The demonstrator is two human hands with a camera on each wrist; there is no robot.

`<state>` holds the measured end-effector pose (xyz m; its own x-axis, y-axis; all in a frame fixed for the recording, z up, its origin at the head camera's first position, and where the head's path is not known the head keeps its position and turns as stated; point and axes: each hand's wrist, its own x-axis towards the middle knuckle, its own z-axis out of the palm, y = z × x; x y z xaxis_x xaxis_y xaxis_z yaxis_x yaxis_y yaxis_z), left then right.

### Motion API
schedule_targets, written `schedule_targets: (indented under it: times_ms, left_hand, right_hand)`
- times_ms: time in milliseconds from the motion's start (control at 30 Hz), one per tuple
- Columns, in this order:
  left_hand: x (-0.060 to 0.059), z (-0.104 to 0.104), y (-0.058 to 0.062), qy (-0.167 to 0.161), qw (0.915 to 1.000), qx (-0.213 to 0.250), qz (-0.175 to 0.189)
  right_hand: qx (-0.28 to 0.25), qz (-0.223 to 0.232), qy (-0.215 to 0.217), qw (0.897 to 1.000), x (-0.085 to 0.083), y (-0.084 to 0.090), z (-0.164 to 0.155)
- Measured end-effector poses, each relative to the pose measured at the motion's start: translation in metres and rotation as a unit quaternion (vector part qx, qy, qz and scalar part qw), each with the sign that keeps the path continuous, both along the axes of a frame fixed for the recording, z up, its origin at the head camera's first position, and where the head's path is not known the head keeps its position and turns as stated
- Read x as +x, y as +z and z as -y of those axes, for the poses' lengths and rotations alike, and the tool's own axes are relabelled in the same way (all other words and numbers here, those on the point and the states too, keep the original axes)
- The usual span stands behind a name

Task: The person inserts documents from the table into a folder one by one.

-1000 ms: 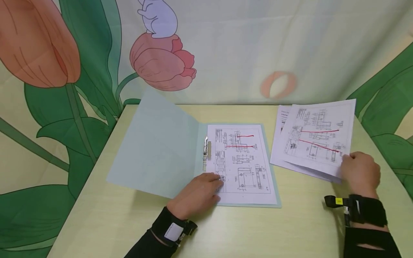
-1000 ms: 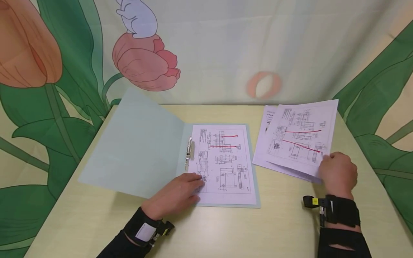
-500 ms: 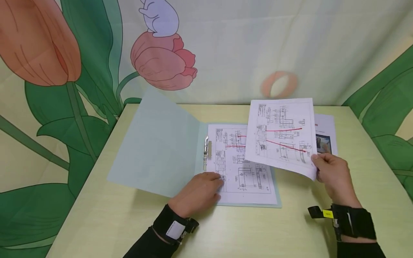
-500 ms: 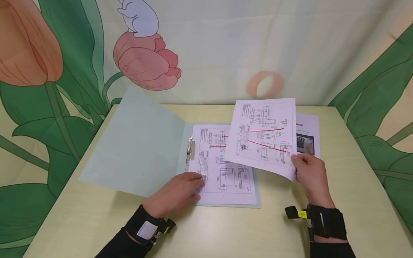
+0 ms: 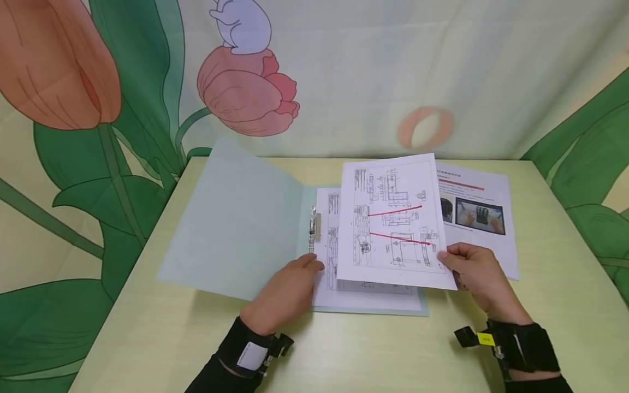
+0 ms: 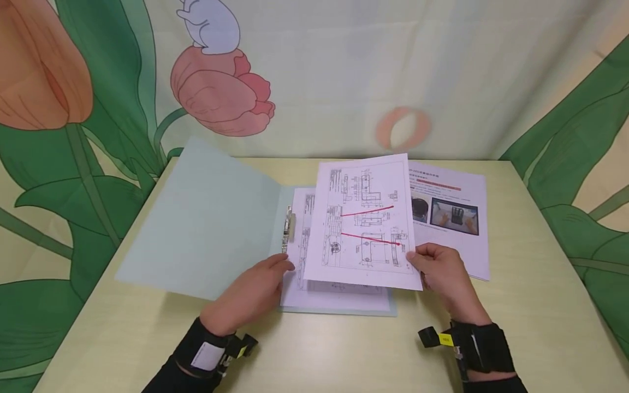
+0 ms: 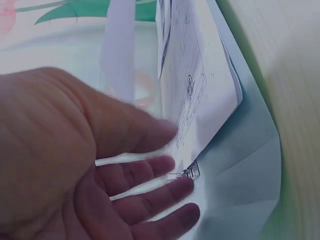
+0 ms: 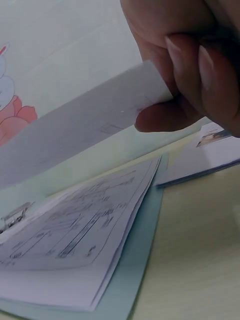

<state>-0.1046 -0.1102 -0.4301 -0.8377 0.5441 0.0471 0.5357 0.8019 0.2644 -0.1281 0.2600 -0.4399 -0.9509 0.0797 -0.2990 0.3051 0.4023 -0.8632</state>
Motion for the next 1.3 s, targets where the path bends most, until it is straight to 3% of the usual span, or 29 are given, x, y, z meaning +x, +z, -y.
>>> schedule_targets:
  times_ms: [300, 533, 833, 1300]
  left_hand:
    - [0.001, 0.001, -0.002, 0.022, 0.9997, 0.011, 0.008]
    - [-0.001, 0.0, -0.002, 0.026, 0.9993, 0.021, 0.017]
    - [-0.005, -0.002, 0.001, 0.089, 0.9939, 0.042, 0.05]
    - [-0.004, -0.003, 0.002, 0.076, 0.9952, 0.036, 0.05]
  right_hand:
    - [0.116, 0.015, 0.037, 0.993, 0.003, -0.009, 0.021]
    - [0.1, 0.034, 0.033, 0.994, 0.003, -0.007, 0.026]
    - [0.096, 0.046, 0.037, 0.994, 0.005, -0.006, 0.036]
    - [0.101, 0.037, 0.038, 0.994, 0.006, -0.012, 0.049]
